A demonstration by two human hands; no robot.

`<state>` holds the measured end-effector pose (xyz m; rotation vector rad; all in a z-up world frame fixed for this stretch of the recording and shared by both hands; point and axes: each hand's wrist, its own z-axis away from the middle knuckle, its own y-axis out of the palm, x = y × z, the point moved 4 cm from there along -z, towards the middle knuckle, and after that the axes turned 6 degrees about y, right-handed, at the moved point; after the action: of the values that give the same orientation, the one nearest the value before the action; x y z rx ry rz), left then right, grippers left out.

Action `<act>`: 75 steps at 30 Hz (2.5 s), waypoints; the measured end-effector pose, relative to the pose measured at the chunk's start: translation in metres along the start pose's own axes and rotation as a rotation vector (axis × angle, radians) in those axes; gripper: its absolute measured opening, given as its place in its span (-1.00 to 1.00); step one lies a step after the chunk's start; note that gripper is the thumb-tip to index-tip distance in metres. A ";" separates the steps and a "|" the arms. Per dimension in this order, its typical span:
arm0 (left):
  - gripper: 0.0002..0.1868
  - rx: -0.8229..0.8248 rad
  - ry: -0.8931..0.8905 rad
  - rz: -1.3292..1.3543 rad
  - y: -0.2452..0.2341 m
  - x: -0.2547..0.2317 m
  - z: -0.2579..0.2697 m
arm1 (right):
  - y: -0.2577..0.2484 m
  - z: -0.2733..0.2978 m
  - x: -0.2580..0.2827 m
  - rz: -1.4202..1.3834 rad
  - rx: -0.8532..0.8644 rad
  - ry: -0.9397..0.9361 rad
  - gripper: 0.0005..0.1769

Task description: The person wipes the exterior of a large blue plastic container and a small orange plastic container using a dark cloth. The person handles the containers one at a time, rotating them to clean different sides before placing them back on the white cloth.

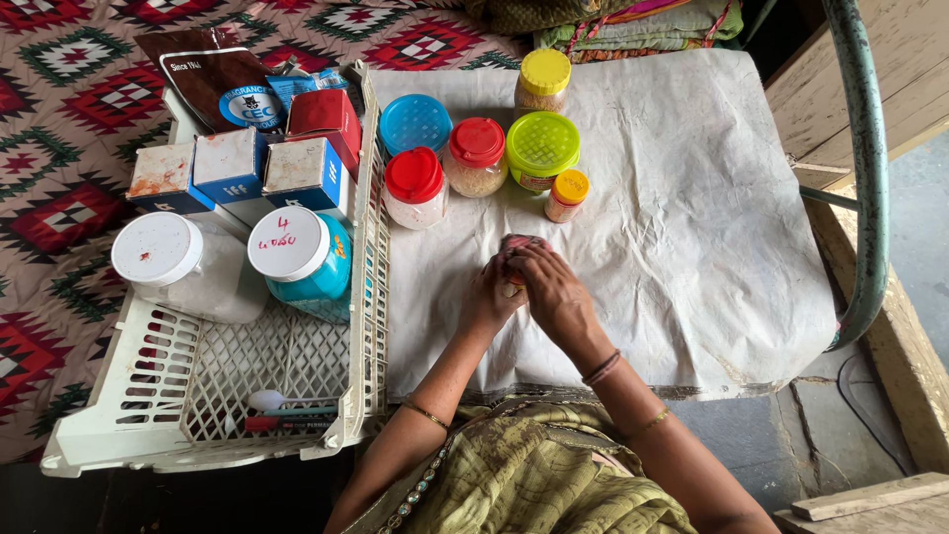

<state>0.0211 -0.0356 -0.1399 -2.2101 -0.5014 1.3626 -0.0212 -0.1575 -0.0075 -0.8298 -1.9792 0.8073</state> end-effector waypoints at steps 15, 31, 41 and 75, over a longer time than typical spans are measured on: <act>-0.33 -0.158 0.134 -0.085 0.017 0.017 0.016 | 0.010 0.001 0.004 -0.017 0.006 0.005 -0.60; -0.50 -0.075 0.158 -0.256 0.028 0.021 0.028 | 0.001 0.004 0.013 -0.006 0.017 -0.076 -0.61; -0.30 -0.061 0.222 -0.214 -0.008 -0.029 0.014 | -0.006 0.028 0.003 0.009 -0.063 0.016 -0.65; -0.24 -0.060 0.267 -0.199 -0.015 -0.014 -0.013 | -0.004 -0.005 -0.014 0.000 -0.055 0.062 -0.65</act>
<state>0.0261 -0.0339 -0.1165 -2.2759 -0.6488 0.9453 -0.0112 -0.1698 -0.0085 -0.8768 -1.9544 0.7217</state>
